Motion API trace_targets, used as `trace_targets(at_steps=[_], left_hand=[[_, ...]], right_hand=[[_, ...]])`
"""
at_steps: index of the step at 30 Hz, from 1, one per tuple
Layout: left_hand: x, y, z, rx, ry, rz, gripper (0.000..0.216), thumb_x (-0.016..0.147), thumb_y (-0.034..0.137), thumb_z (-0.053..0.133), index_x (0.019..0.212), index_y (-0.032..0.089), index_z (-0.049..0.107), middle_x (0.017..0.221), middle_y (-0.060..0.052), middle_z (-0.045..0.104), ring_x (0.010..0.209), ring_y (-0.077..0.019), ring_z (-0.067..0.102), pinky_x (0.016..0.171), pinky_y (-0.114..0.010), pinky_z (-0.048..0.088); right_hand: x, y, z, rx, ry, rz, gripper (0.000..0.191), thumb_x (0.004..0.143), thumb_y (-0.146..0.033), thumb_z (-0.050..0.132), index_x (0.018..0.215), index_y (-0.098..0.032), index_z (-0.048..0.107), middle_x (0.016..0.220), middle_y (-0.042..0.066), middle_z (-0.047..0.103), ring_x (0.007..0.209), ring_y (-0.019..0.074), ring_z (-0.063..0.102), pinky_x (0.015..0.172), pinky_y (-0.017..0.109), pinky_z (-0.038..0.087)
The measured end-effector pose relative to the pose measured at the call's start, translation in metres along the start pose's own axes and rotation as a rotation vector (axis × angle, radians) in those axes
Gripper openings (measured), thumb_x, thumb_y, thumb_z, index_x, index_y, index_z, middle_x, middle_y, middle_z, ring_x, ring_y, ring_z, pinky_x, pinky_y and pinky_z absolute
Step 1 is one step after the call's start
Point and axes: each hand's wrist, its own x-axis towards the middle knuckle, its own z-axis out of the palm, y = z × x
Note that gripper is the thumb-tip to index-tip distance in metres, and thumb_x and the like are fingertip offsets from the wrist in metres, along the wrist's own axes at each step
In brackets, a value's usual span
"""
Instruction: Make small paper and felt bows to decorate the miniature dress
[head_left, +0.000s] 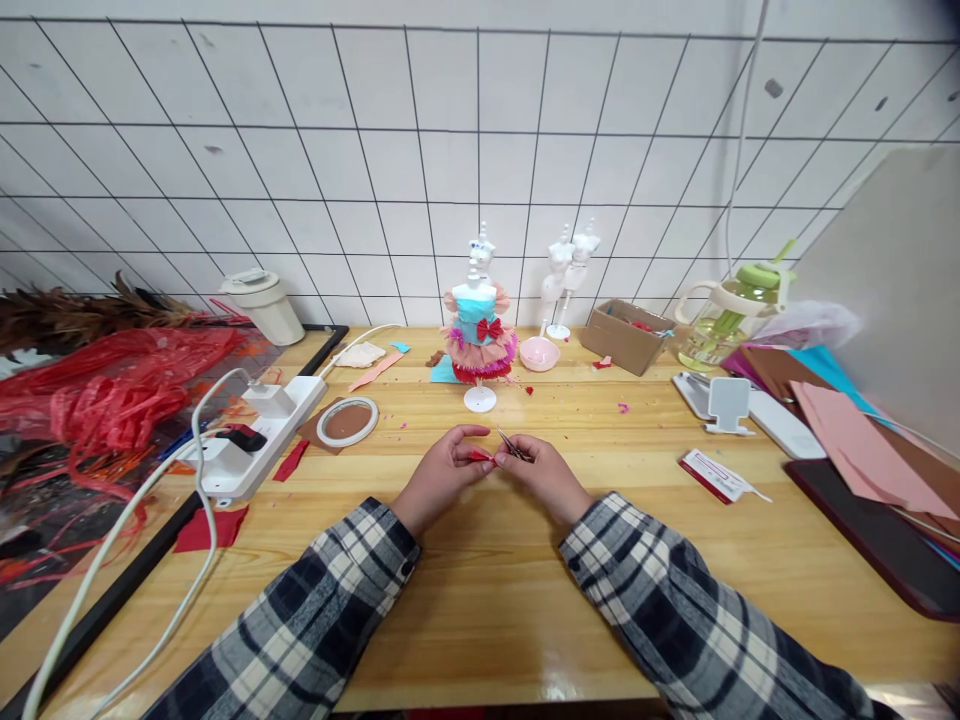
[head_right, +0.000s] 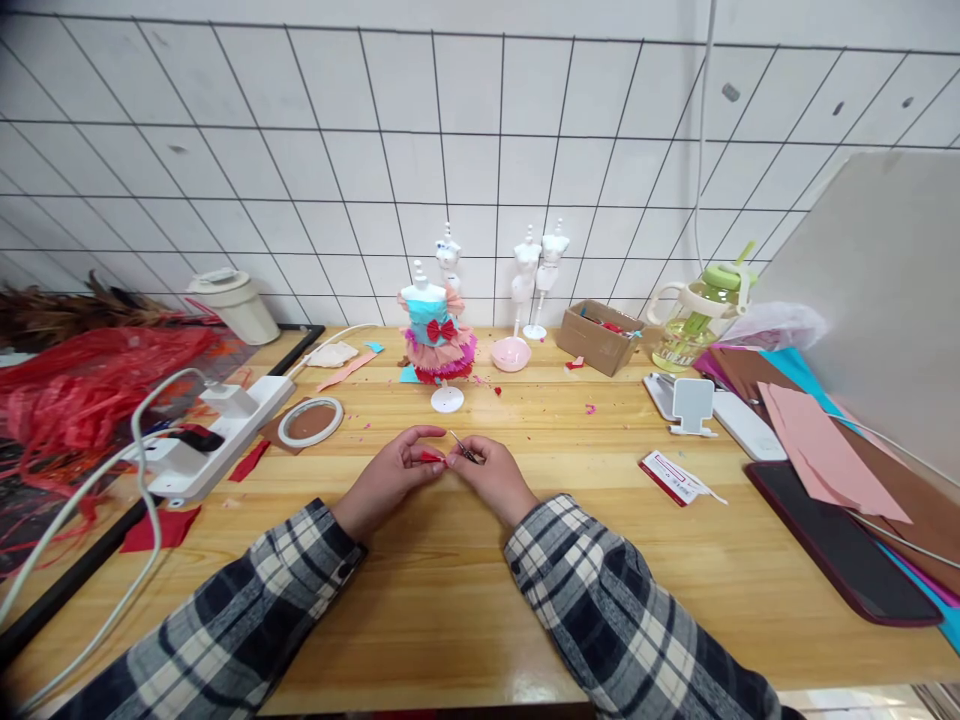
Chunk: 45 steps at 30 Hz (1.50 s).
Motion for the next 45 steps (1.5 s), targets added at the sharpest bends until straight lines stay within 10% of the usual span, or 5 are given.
trace_targets(at_steps=[6,45], left_hand=[[-0.0012,0.0022,-0.0025,0.051,-0.049,0.022,0.057,0.065,0.021,0.074,0.116,0.017,0.051,0.072,0.003,0.061,0.067,-0.0123,0.057,0.064,-0.023,0.04],[0.0037,-0.0016,-0.0058,-0.216,-0.005,0.025,0.046,0.067,0.024,0.073,0.11,0.015,0.058,0.086,-0.003,0.069,0.082,-0.0165,0.064,0.078,-0.028,0.044]], right_hand=[[-0.0013,-0.0041,-0.0038,-0.004,-0.144,0.095,0.032,0.072,-0.046,0.069,0.074,-0.015,0.06,0.058,-0.005,0.047,0.053,0.008,0.036,0.051,0.023,0.028],[0.0034,0.0042,-0.001,0.074,0.05,0.01,0.025,0.076,-0.042,0.063,0.078,-0.018,0.055,0.059,-0.006,0.046,0.057,0.0106,0.042,0.053,0.023,0.032]])
